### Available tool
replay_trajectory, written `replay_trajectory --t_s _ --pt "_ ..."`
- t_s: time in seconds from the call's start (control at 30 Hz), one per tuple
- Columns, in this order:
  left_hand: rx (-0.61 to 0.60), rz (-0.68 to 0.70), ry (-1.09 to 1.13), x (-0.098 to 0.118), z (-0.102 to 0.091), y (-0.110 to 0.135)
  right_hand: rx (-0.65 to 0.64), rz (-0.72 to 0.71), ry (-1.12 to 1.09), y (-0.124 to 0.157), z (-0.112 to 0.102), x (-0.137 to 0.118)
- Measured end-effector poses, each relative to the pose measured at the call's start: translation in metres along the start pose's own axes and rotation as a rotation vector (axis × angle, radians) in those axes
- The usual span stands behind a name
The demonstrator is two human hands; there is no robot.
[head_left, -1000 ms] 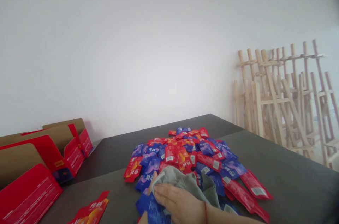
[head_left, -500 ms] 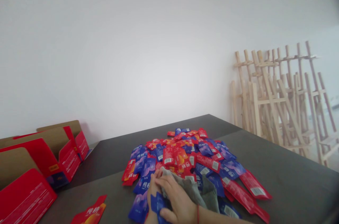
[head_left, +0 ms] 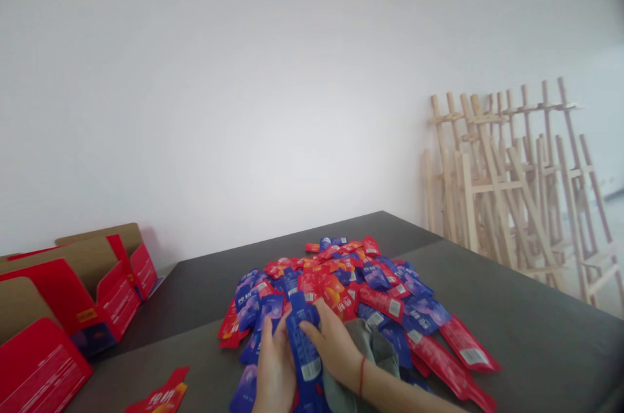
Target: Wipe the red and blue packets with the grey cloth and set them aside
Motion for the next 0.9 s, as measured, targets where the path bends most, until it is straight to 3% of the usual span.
replay_trajectory --t_s 0.07,0.2,0.3,0.37,0.47,0.53,0.6,0.7,0.77,0.83,0.9 --pt "0.003 -0.037 0.023 -0.005 0.004 0.004 -0.026 0.031 0.035 -0.007 -0.008 0.001" --pt "0.072 -0.053 -0.049 -0.007 0.001 0.006 -0.160 -0.052 0.069 -0.007 -0.012 0.001" --pt "0.102 -0.024 -0.126 0.004 -0.005 0.004 -0.257 -0.105 0.107 -0.005 -0.020 0.005" --pt "0.134 0.007 -0.165 0.016 -0.008 0.004 -0.205 -0.110 0.113 -0.005 -0.039 0.002" --pt "0.135 0.015 -0.203 0.031 -0.004 0.008 -0.054 -0.128 0.102 0.002 -0.084 -0.023" --pt "0.089 -0.029 -0.231 0.036 0.001 0.013 0.046 -0.268 0.105 0.022 -0.113 -0.054" --pt "0.055 -0.079 -0.288 0.037 0.005 0.019 -0.025 -0.433 0.163 0.051 -0.123 -0.081" --pt "0.069 -0.111 -0.406 0.034 0.003 0.032 -0.320 -0.618 0.306 0.104 -0.100 -0.084" --pt "0.076 -0.110 -0.472 0.029 -0.002 0.044 -0.524 -0.626 0.290 0.132 -0.074 -0.056" --pt "0.065 -0.084 -0.498 0.021 -0.008 0.058 -0.597 -0.565 0.218 0.145 -0.053 -0.021" --pt "0.047 -0.061 -0.494 0.010 -0.014 0.072 -0.576 -0.508 0.240 0.143 -0.039 0.008"
Point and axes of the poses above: each hand's wrist, its own y-axis away from the middle knuckle, its own z-axis out of the palm, x = y × z, the point moved 4 cm from there along -y, towards the middle knuckle, and after that the axes turned 14 degrees about -x, right-handed, at the moved point
